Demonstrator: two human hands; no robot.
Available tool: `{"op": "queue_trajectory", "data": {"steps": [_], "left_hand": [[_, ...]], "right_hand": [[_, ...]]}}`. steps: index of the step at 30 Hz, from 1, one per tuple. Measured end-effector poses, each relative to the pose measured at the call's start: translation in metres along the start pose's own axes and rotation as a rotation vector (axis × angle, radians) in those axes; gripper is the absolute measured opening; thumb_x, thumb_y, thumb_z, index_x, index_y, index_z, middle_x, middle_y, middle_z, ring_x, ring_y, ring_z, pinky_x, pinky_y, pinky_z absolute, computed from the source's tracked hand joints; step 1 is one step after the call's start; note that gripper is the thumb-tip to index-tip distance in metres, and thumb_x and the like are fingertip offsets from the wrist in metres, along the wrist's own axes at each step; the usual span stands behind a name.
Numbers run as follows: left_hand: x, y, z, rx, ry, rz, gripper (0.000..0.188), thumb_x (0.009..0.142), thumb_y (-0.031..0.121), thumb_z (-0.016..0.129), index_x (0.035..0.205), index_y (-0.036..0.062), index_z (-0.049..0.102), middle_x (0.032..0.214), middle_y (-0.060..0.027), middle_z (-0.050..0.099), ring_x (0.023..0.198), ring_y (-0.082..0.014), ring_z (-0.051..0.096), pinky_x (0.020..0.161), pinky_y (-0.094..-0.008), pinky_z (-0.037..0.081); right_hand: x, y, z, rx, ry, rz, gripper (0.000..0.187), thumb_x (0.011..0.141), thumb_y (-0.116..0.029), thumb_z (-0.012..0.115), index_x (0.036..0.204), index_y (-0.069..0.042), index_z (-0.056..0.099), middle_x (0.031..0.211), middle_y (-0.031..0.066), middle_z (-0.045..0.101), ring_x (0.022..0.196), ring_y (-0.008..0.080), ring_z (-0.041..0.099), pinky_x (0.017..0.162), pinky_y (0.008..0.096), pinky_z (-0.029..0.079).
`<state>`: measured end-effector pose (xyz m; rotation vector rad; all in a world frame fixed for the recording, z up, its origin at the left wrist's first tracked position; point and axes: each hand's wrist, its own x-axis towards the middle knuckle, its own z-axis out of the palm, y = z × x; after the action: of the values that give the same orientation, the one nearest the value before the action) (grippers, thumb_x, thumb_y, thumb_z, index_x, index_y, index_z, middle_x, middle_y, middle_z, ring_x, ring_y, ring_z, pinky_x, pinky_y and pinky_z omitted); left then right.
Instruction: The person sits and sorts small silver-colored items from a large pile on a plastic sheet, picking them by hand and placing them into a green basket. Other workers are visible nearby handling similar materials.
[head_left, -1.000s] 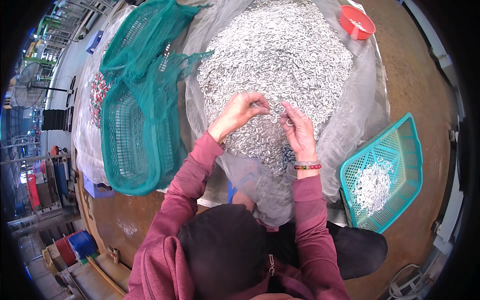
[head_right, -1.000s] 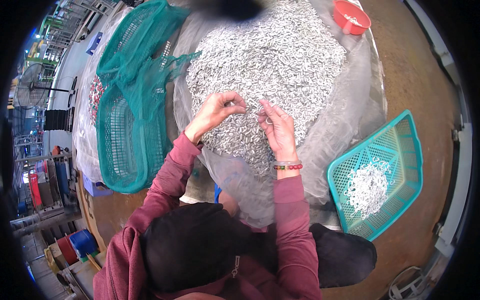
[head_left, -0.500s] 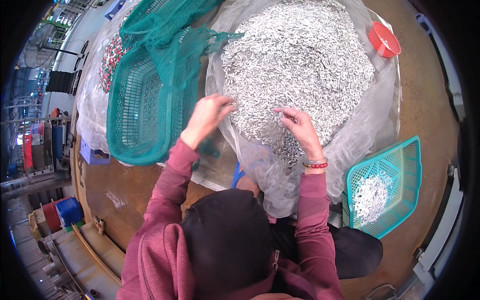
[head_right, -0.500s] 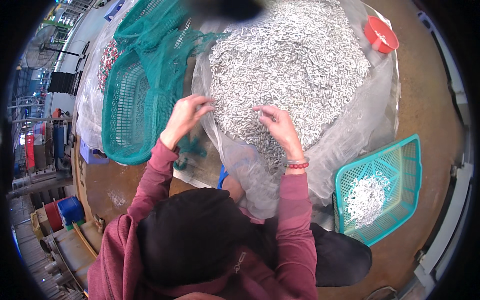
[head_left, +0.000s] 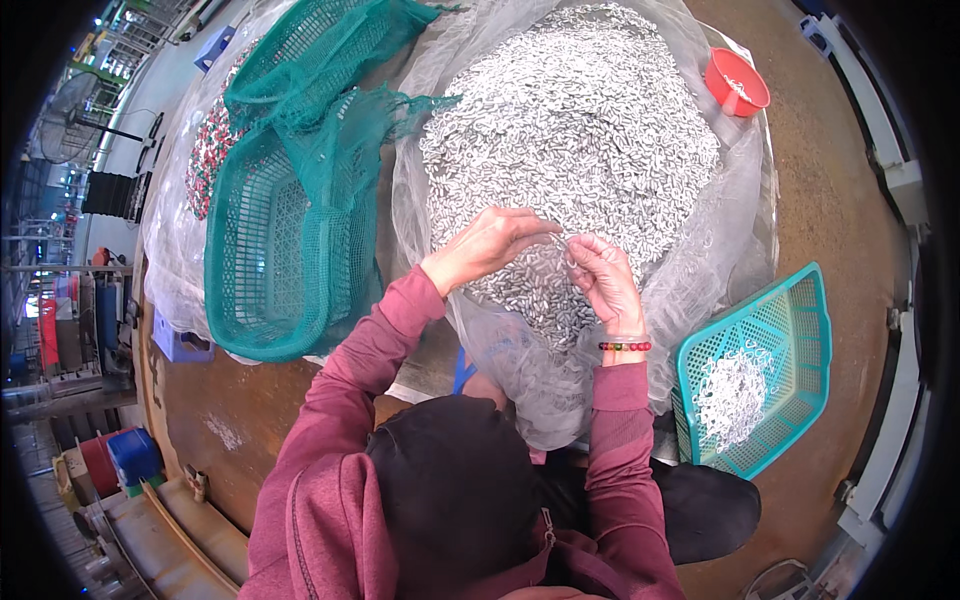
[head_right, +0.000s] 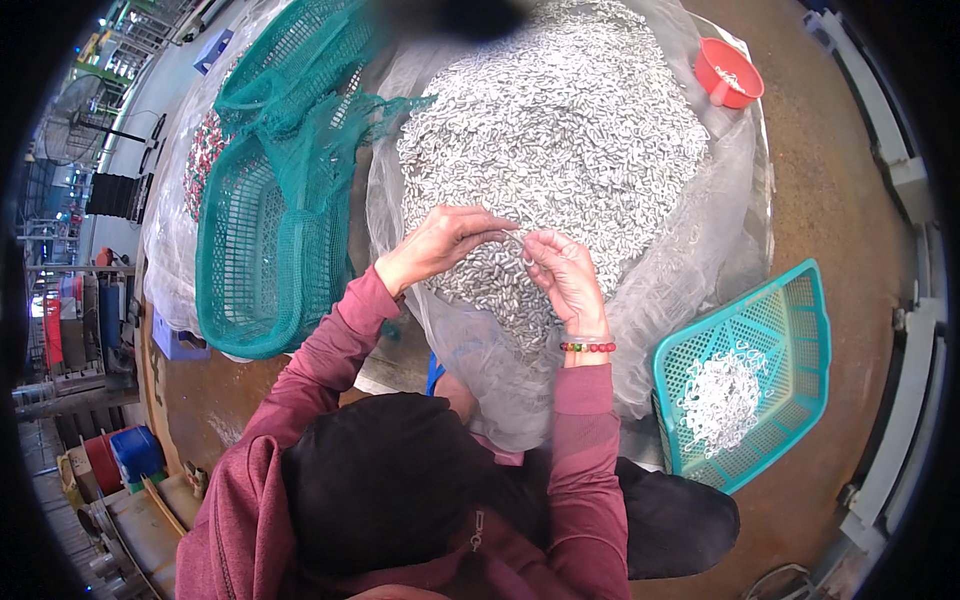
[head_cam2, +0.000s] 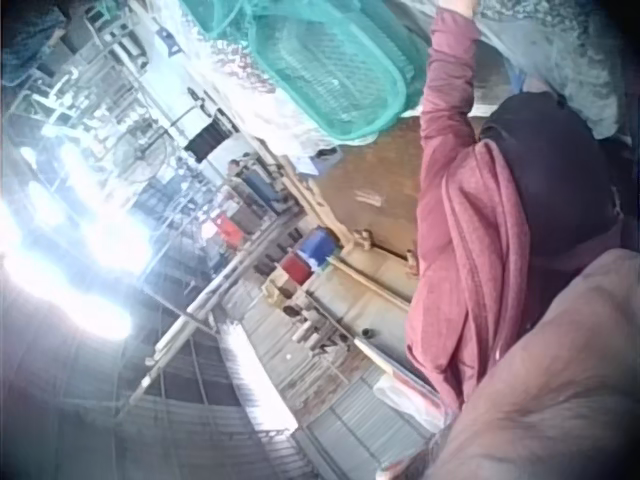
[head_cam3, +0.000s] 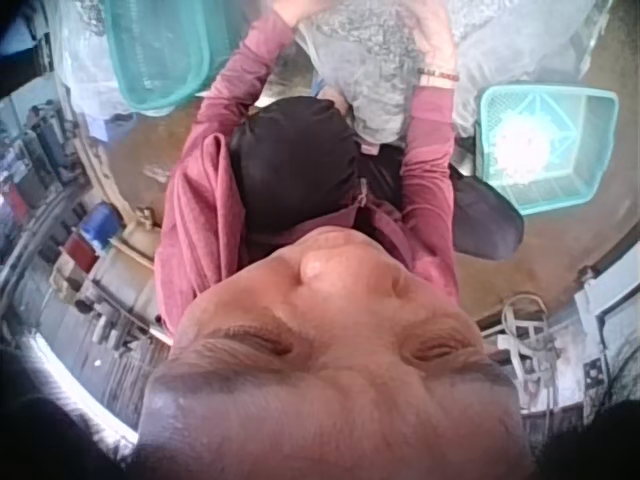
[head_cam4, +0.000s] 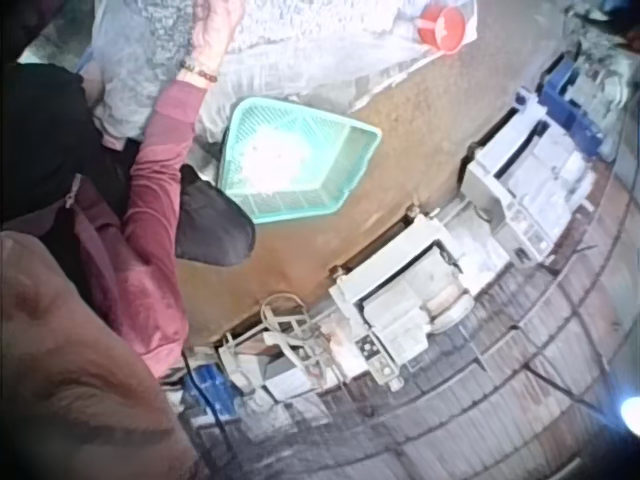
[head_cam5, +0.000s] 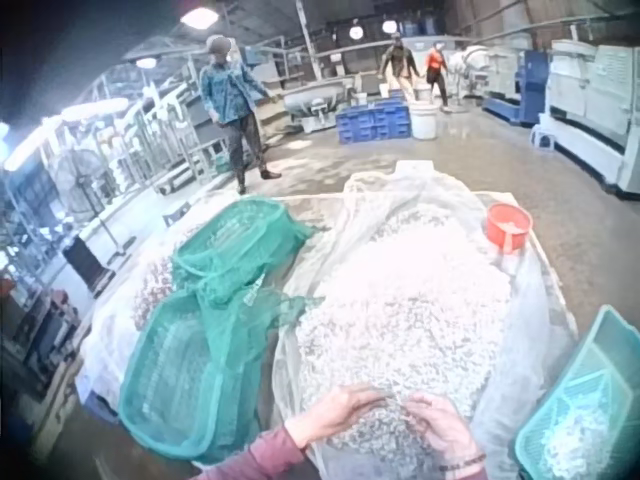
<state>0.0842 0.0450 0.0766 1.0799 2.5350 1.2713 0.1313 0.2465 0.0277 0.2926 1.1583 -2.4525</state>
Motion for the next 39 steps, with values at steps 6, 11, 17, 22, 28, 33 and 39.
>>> {"op": "queue_trajectory", "data": {"steps": [6,11,17,22,28,33,39], "left_hand": [[-0.001,0.004,0.004,-0.069,-0.103,-0.119,0.015,0.084,0.003,0.059,0.099,0.0041,0.064,0.084,-0.0098,0.068,0.082,-0.0240,0.067,0.070,-0.0320,0.052],[-0.017,-0.002,0.015,0.058,-0.103,0.007,0.010,0.081,0.003,0.061,0.090,0.0056,0.064,0.083,-0.0081,0.065,0.080,-0.0265,0.065,0.068,-0.0341,0.051],[-0.054,0.000,0.042,0.165,0.049,-0.041,0.012,0.078,0.004,0.064,0.088,0.0100,0.065,0.086,-0.0054,0.058,0.080,-0.0254,0.062,0.070,-0.0348,0.051],[-0.066,-0.033,0.042,-1.396,0.337,-0.622,0.008,0.087,0.012,0.054,0.091,0.0067,0.049,0.088,-0.0089,0.056,0.053,-0.0030,0.036,0.040,-0.0162,0.024],[-0.038,-0.088,0.009,-1.614,0.316,-0.499,0.015,0.091,0.019,0.047,0.090,0.0040,0.052,0.076,-0.0066,0.053,0.050,-0.0039,0.036,0.037,-0.0170,0.024],[-0.005,-0.125,0.021,-0.292,0.089,-0.586,0.017,0.085,0.014,0.058,0.085,-0.0017,0.064,0.057,-0.0082,0.054,0.052,-0.0187,0.054,0.046,-0.0307,0.043],[-0.016,-0.133,0.056,0.513,-0.060,-0.288,0.015,0.083,0.012,0.059,0.083,-0.0038,0.060,0.076,-0.0221,0.062,0.076,-0.0402,0.062,0.070,-0.0454,0.050]], "right_hand": [[-0.004,-0.004,-0.001,-0.179,0.003,0.045,0.012,0.084,-0.008,0.066,0.093,-0.001,0.064,0.072,0.0001,0.060,0.057,0.0026,0.049,0.047,0.0139,0.033],[-0.006,0.001,0.000,-0.302,0.008,0.056,0.023,0.083,-0.006,0.065,0.106,0.000,0.065,0.071,-0.0015,0.060,0.057,0.0009,0.048,0.048,0.0143,0.033],[0.003,0.033,0.021,-0.462,0.254,-0.256,0.030,0.086,-0.007,0.061,0.115,0.000,0.062,0.072,-0.0022,0.059,0.058,0.0016,0.047,0.051,0.0168,0.037],[0.007,0.023,0.010,0.250,0.147,-0.199,0.027,0.093,-0.012,0.055,0.114,0.005,0.056,0.082,0.0019,0.060,0.068,0.0085,0.055,0.057,0.0174,0.044],[0.006,-0.012,-0.032,0.381,0.192,-0.236,0.026,0.092,-0.021,0.056,0.105,0.001,0.058,0.080,0.0027,0.059,0.065,0.0090,0.054,0.052,0.0179,0.041],[0.040,0.003,-0.081,-0.608,0.302,-0.175,0.024,0.086,-0.028,0.063,0.096,-0.007,0.060,0.065,0.0009,0.054,0.055,0.0109,0.049,0.044,0.0288,0.037],[0.076,0.069,-0.076,-1.584,0.409,-0.121,0.034,0.079,-0.037,0.067,0.093,-0.006,0.061,0.073,0.0137,0.064,0.075,0.0291,0.064,0.068,0.0416,0.047]]}}
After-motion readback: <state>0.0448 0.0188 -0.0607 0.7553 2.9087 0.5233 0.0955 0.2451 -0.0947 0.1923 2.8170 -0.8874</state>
